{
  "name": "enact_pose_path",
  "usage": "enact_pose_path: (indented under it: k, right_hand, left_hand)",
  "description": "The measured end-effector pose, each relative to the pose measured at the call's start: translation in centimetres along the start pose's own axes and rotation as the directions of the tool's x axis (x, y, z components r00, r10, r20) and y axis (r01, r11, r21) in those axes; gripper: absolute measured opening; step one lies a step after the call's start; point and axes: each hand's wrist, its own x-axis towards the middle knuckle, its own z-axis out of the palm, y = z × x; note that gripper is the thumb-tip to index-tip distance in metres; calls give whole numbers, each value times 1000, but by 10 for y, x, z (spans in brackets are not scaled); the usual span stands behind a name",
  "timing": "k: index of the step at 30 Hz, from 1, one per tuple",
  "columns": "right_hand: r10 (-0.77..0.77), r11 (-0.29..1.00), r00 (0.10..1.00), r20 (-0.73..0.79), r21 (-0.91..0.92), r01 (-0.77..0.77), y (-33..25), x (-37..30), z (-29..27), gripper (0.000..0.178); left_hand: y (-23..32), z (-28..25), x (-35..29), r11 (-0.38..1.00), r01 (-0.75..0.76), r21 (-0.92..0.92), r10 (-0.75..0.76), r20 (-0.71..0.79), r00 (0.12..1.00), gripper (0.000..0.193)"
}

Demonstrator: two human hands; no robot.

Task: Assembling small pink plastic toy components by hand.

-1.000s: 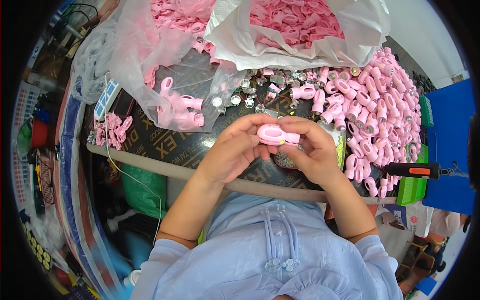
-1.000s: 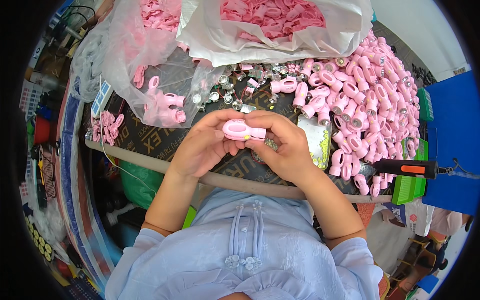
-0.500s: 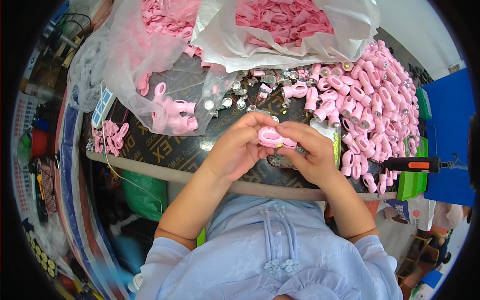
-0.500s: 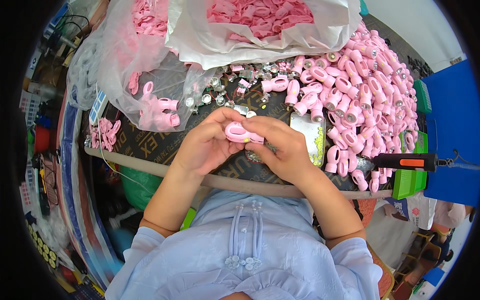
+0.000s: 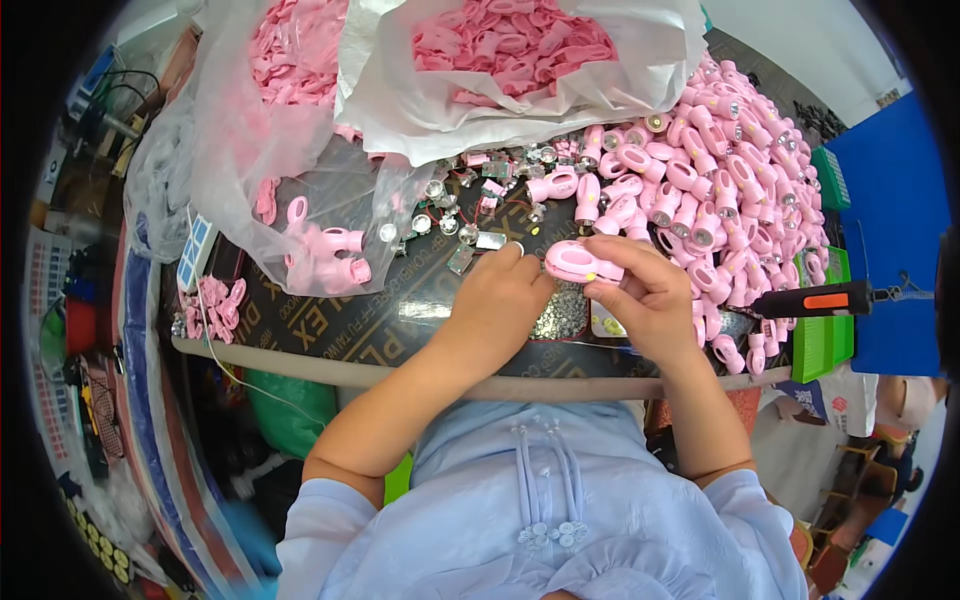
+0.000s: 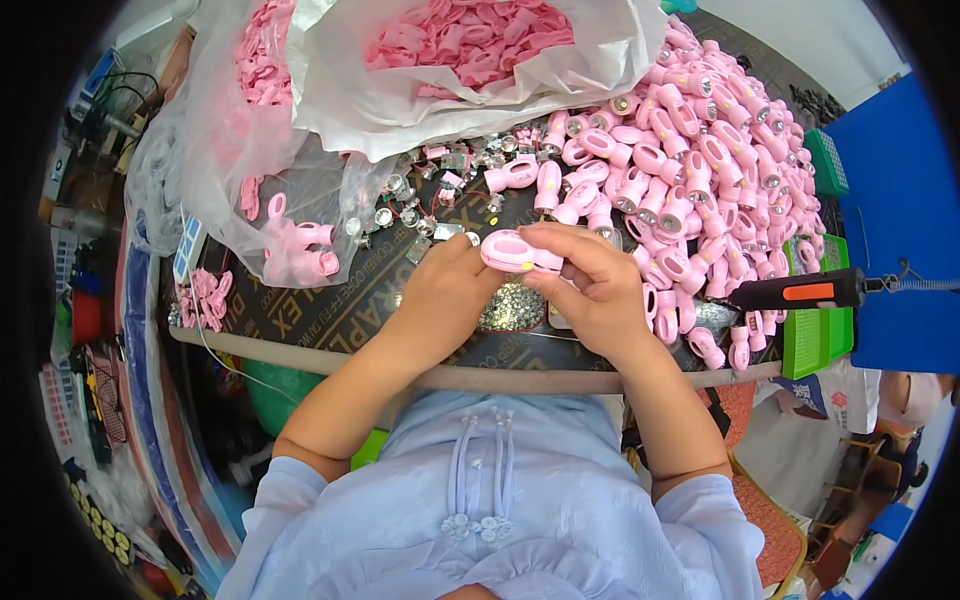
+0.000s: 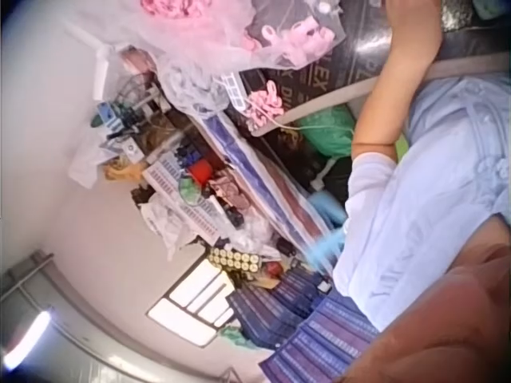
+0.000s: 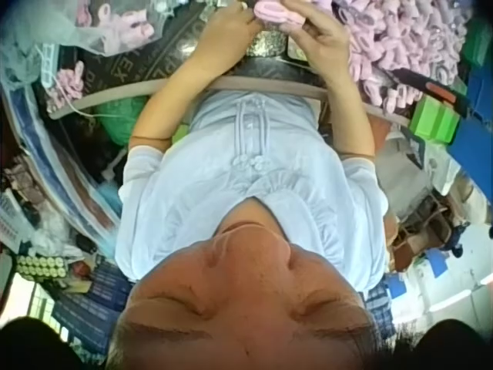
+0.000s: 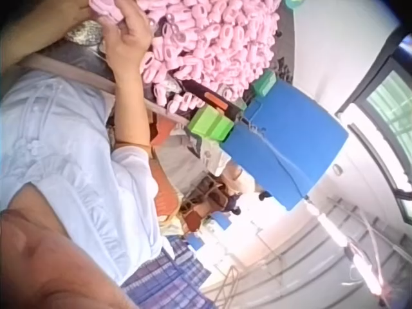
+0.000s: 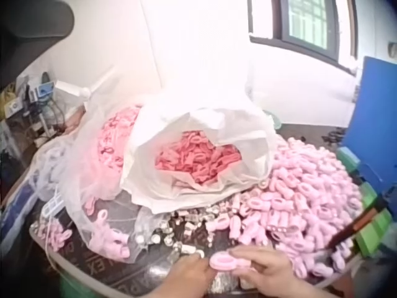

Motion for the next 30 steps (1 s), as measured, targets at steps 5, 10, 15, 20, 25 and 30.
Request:
enact_pose_path:
  k: [5, 10, 15, 20, 25, 30]
  right_hand:
    - [-44, 999, 998, -38, 28, 45, -3, -3, -2, 42]
    - [-26, 995, 998, -57, 91, 32, -4, -3, -4, 42]
    - [1, 995, 998, -59, 97, 5, -8, -4, -3, 41]
    - [57, 998, 998, -37, -39, -59, -17, -1, 2, 42]
    - [53, 999, 998, -21, -3, -53, -22, 0, 9, 41]
    - [33, 999, 999, -30, -17, -33, -21, 0, 10, 40]
  left_hand:
    - [4, 2, 5, 997, -31, 72, 30, 19, 999, 6]
    - [4, 4, 1, 999, 36, 26, -36, 17, 999, 9]
    - [1, -16, 5, 931, 130, -342, -187, -137, 973, 11]
    - [2, -26, 0, 775, 130, -619, -312, -194, 930, 12]
    - [5, -24, -2, 760, 97, -643, -319, -239, 917, 12]
    - [5, -25, -1, 794, 61, -604, -287, -285, 915, 12]
